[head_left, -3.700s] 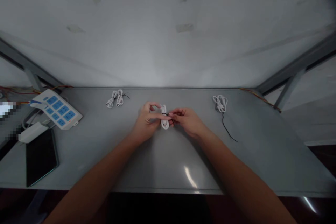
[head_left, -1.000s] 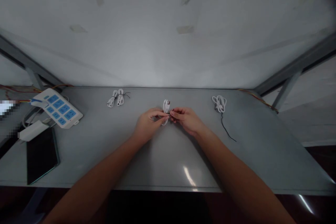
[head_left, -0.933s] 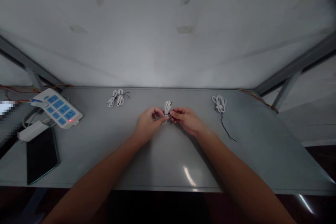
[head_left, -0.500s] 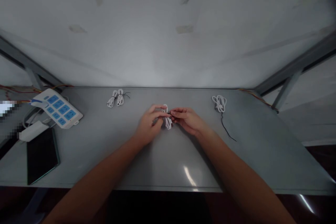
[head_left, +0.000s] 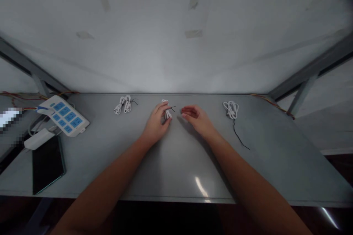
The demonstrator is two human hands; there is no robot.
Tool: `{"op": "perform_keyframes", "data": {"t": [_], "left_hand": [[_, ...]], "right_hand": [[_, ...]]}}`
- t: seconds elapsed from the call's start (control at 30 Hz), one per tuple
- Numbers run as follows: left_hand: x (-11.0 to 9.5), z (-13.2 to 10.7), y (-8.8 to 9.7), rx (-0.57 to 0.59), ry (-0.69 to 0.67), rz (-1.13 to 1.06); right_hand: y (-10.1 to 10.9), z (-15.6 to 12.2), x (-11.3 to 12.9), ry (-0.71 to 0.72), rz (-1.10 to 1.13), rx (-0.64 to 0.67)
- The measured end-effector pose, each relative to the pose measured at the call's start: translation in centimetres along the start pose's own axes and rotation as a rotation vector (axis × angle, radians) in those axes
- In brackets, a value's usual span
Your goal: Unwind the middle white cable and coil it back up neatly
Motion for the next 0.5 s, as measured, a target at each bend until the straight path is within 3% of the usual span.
{"op": "perform_keyframes", "data": {"t": [0.13, 0.2, 0.33, 0.5], "left_hand": [[0.8, 0.7, 0.3, 0.054, -0.06, 0.151], [0.6, 0.7, 0.3, 0.106, -0.065, 0.174], [-0.1, 0.2, 0.3, 0.158, -0.053, 0.203], [0.3, 0.2, 1.7, 0.146, -0.01, 0.416]], "right_hand": [[1.1, 0.0, 0.0, 0.277, -0.591, 0.171], [0.8, -0.3, 0.1, 0.346, -0.793, 0.28], [-0.3, -0.7, 0.3, 0.324, -1.074, 0.404], [-1.0, -0.7, 0.5, 0.312, -1.21, 0.442]]}}
Point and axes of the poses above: each hand's wrist, its own z-axis towards the middle knuckle, its own y-axis out of the back of the hand, x = y × z, the point moved 2 cm from there along z, towards the middle knuckle, and after that the axes turned 13 degrees about y, right-handed, at the moved point
